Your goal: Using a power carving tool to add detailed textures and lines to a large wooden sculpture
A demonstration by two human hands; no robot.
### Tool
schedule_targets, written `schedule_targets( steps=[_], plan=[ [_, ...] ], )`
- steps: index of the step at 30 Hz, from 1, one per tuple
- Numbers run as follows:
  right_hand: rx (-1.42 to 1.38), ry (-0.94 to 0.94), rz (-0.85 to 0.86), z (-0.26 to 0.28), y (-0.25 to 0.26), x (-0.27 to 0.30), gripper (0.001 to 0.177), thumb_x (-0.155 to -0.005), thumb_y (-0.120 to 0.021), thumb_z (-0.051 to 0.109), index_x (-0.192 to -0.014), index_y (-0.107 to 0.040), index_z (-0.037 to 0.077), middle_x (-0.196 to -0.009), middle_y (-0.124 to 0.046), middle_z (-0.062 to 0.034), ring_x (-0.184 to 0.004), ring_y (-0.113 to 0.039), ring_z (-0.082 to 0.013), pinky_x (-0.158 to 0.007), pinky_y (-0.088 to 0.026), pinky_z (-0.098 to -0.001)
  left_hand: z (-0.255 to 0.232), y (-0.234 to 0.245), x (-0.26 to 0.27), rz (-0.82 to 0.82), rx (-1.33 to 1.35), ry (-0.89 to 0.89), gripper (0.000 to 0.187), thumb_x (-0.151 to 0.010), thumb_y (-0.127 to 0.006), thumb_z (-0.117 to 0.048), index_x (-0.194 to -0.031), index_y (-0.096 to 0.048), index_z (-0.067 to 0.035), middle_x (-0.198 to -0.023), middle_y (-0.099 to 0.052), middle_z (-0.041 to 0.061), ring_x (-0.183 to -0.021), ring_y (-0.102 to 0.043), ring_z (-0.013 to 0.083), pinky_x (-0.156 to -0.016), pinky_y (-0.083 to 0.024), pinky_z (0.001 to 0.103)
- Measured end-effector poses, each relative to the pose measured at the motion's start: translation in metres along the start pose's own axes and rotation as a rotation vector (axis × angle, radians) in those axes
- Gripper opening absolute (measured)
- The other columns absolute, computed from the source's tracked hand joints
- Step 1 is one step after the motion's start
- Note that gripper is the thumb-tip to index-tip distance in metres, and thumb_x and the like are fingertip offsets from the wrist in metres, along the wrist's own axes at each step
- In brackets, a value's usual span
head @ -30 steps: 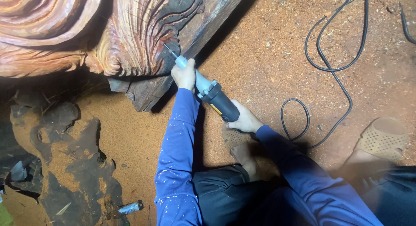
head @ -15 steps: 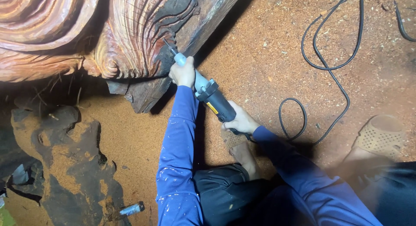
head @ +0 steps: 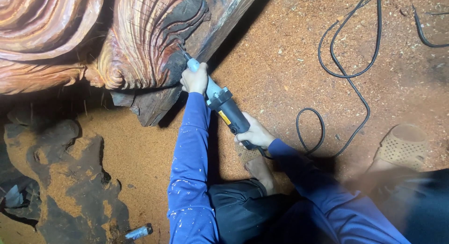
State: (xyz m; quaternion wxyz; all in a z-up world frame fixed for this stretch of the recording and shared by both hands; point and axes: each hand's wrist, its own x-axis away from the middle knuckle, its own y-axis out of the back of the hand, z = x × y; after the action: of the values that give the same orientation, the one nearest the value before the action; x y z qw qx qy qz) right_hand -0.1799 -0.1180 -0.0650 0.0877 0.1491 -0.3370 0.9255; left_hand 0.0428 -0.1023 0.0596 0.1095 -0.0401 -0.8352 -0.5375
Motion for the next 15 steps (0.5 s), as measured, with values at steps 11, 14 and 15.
schedule_targets(
  steps=[11, 14, 15],
  plan=[
    [-0.039, 0.012, -0.032, 0.010, -0.007, 0.010, 0.071, -0.063, -0.081, -0.010, -0.129, -0.060, 0.006, -0.078, -0.062, -0.0230, -0.054, -0.071, -0.0303, -0.042, -0.061, -0.0360, 0.003, 0.001, -0.001, -0.018, -0.029, -0.029, 0.069, -0.071, -0.069, -0.049, -0.124, -0.067, -0.004, -0.130, -0.063, 0.018, -0.134, -0.049, 0.0337, -0.113, -0.032, 0.045],
    [0.031, 0.055, -0.034, 0.000, -0.001, 0.001, 0.074, -0.062, -0.082, -0.009, -0.131, -0.059, 0.005, -0.080, -0.062, -0.0230, -0.055, -0.071, -0.0297, -0.042, -0.061, -0.0357, 0.004, 0.004, 0.003, -0.017, 0.037, -0.002, 0.070, -0.068, -0.071, -0.049, -0.124, -0.068, -0.007, -0.129, -0.063, 0.018, -0.132, -0.052, 0.0332, -0.112, -0.035, 0.042],
    [0.082, 0.090, -0.040, -0.003, 0.001, -0.003, 0.075, -0.062, -0.083, -0.008, -0.132, -0.058, 0.005, -0.082, -0.062, -0.0225, -0.055, -0.071, -0.0292, -0.042, -0.060, -0.0350, 0.004, 0.006, 0.004, -0.022, 0.080, 0.010, 0.071, -0.067, -0.072, -0.049, -0.124, -0.069, -0.008, -0.130, -0.063, 0.019, -0.130, -0.054, 0.0337, -0.112, -0.036, 0.041]
  ],
)
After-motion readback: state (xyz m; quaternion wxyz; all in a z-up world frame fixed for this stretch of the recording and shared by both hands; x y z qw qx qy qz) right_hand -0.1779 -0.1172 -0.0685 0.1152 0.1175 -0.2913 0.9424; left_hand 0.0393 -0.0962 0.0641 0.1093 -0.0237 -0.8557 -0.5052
